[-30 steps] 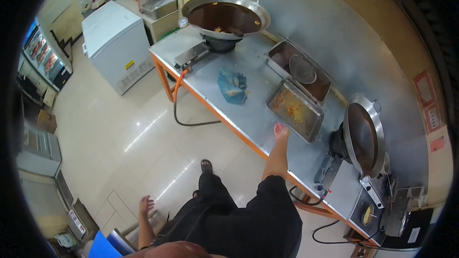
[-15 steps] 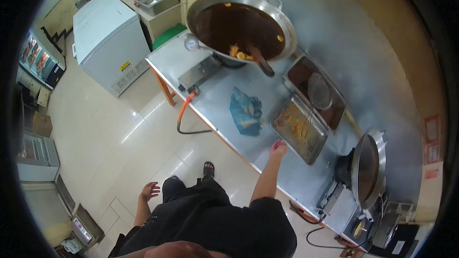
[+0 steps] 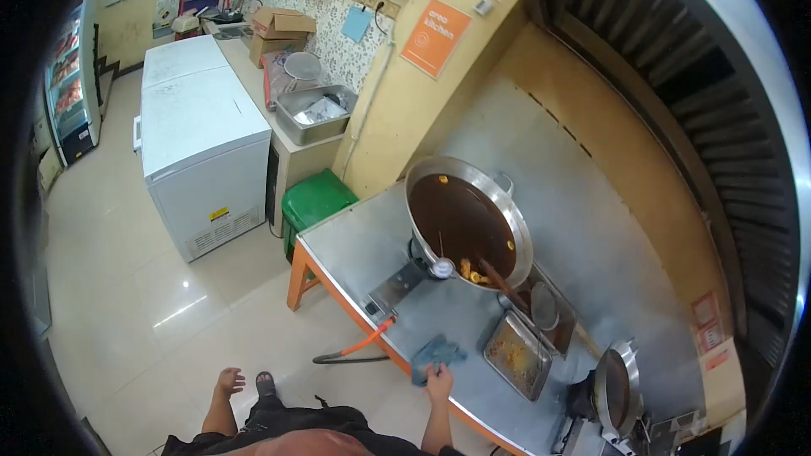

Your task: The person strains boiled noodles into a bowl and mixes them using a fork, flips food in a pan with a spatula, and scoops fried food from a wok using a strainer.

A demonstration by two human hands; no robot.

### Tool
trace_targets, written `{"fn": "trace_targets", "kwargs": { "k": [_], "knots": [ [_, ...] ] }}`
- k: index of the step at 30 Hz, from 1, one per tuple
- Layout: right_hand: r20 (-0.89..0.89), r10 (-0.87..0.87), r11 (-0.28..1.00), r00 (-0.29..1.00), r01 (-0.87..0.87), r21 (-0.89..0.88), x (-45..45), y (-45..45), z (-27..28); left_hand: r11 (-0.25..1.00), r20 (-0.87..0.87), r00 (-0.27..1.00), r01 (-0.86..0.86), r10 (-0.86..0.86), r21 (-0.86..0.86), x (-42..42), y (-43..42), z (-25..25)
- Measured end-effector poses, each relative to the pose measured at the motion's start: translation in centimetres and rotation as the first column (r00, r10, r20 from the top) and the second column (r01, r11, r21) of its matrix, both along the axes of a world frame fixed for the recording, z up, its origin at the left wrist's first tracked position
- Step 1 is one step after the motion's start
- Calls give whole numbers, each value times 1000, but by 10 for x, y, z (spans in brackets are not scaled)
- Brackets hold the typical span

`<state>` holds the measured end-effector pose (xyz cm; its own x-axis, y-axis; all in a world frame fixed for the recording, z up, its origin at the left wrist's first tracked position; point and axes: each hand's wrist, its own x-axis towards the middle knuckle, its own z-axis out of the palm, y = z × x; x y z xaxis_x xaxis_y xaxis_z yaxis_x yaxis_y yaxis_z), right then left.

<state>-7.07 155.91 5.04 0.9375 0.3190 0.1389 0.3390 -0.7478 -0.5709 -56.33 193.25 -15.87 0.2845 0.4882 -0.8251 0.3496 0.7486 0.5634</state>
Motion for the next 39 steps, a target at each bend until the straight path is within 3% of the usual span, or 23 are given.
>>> {"fn": "trace_targets", "kwargs": {
  "k": [2, 4, 6, 8, 10, 12, 13, 14, 16, 18, 19, 21, 23, 26, 27, 29, 32, 37, 39],
  "knots": [
    [-267, 177, 903, 947, -48, 428, -47, 47, 19, 996, 54, 996, -71, 68, 52, -4, 40, -2],
    [-611, 136, 894, 780, 169, 416, -105, 120, 92, 997, 44, 998, -56, 54, 54, -5, 74, -1],
    [-791, 267, 845, 551, 261, 467, -127, 164, 90, 999, 28, 999, -24, 23, 41, -21, 90, -3],
    [-828, 345, 796, 441, 329, 507, -133, 208, 75, 999, 39, 999, -15, 13, 39, -26, 108, -3],
    [-807, 321, 773, 496, 355, 526, -126, 257, 70, 997, 74, 996, -49, 45, 52, -39, 112, -2],
    [-763, 412, 641, 497, 437, 631, -82, 301, 39, 997, 54, 996, -66, 65, 31, -51, 105, 10],
    [-629, 575, 530, 523, 348, 773, -58, 310, 24, 998, 33, 998, -57, 58, -30, -60, 103, -2],
    [-660, 529, 422, 533, 509, 750, -65, 336, 65, 995, 7, 999, -43, 44, -93, -71, 97, -19],
    [-719, 407, 412, 564, 590, 695, -70, 343, 101, 969, -18, 991, 123, -130, -214, -94, 89, -22],
    [-610, 303, 578, 732, 367, 728, -101, 320, 115, 936, -118, 967, 182, -226, -301, -102, 88, -27],
    [-536, 265, 670, 801, 247, 700, -113, 303, 123, 953, -136, 971, 155, -195, -260, -101, 83, -15],
    [-345, 170, 834, 923, 52, 549, -130, 255, 138, 965, -123, 977, 142, -172, -222, -100, 83, -14],
    [-24, -74, 825, 997, 75, 561, -121, 192, 138, 966, -155, 969, 161, -193, -200, -90, 83, -13],
    [354, -451, 758, 820, 142, 637, -67, 105, 192, 959, -146, 957, 227, -252, -171, -69, 94, -8],
    [453, -505, 751, 734, 116, 650, -43, 77, 203, 954, -148, 950, 249, -274, -168, -59, 100, -4],
    [501, -547, 819, 671, 303, 488, -13, 44, 240, 955, -157, 945, 273, -288, -112, -36, 112, -10],
    [583, -409, 911, 702, 274, 309, 39, 25, 259, 966, -103, 964, 252, -246, 54, 2, 113, 4],
    [435, -161, 981, 886, 93, 172, 111, 4, 253, 965, -13, 968, 251, -251, 74, 80, 83, 42],
    [477, -91, 996, 874, 74, 54, 127, 0, 254, 963, 12, 964, 264, -265, 64, 101, 64, 52]
  ]
}}
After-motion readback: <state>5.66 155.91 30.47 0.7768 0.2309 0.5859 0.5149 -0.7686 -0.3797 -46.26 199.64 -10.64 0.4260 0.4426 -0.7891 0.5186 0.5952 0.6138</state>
